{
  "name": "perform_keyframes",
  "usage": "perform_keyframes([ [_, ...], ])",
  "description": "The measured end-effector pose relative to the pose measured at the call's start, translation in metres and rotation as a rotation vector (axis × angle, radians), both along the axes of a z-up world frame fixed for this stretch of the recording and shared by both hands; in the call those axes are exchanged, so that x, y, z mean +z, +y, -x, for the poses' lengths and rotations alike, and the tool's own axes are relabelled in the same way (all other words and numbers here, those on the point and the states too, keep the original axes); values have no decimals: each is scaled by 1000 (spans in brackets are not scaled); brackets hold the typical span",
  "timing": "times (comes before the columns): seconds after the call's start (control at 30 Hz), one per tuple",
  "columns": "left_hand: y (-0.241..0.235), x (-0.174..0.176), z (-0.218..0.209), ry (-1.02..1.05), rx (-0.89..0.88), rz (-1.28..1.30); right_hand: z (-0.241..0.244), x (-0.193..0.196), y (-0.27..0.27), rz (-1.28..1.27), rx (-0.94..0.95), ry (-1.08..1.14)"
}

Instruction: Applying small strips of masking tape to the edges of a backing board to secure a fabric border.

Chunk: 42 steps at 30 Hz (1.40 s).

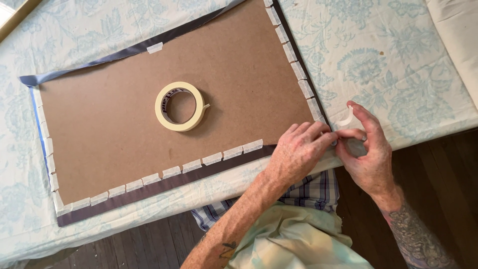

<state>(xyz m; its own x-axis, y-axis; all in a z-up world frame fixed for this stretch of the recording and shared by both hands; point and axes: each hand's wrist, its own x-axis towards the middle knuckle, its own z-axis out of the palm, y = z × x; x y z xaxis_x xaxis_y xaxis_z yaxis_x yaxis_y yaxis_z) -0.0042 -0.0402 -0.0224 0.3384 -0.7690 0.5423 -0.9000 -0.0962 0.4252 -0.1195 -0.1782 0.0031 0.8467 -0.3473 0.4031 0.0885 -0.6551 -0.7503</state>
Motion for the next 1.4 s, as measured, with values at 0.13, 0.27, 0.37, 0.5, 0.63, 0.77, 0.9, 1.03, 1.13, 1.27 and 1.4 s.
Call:
perform_keyframes([
  [0.13,-5,-8,-2,-45,-1,-34,3,9,4,-67,1,4],
  [0.27,-8,-3,-4,-22,-17,-4,5,8,4,-187,24,-3],
  [0.37,-9,-4,-3,-38,-8,-3,5,8,5,-282,23,20],
  [0.5,-13,-16,1,47,18,-50,9,4,4,-23,-143,-1],
  [0.63,-8,-5,4,136,13,-38,4,8,15,-51,-174,17],
  [0.77,-4,4,6,193,31,15,0,3,14,-12,-108,-9],
  [0.9,0,12,6,278,35,47,-4,-3,14,-51,-116,-1],
  [1.03,-1,3,8,294,53,14,-3,-9,7,-148,-16,-38],
  [1.13,-3,-1,9,241,29,66,-4,-4,-1,-1,-1,-18],
  [1.27,-1,2,0,217,33,17,-12,18,-2,-138,62,128],
  [1.4,15,25,-22,195,129,-254,-22,17,-13,-287,144,203],
])
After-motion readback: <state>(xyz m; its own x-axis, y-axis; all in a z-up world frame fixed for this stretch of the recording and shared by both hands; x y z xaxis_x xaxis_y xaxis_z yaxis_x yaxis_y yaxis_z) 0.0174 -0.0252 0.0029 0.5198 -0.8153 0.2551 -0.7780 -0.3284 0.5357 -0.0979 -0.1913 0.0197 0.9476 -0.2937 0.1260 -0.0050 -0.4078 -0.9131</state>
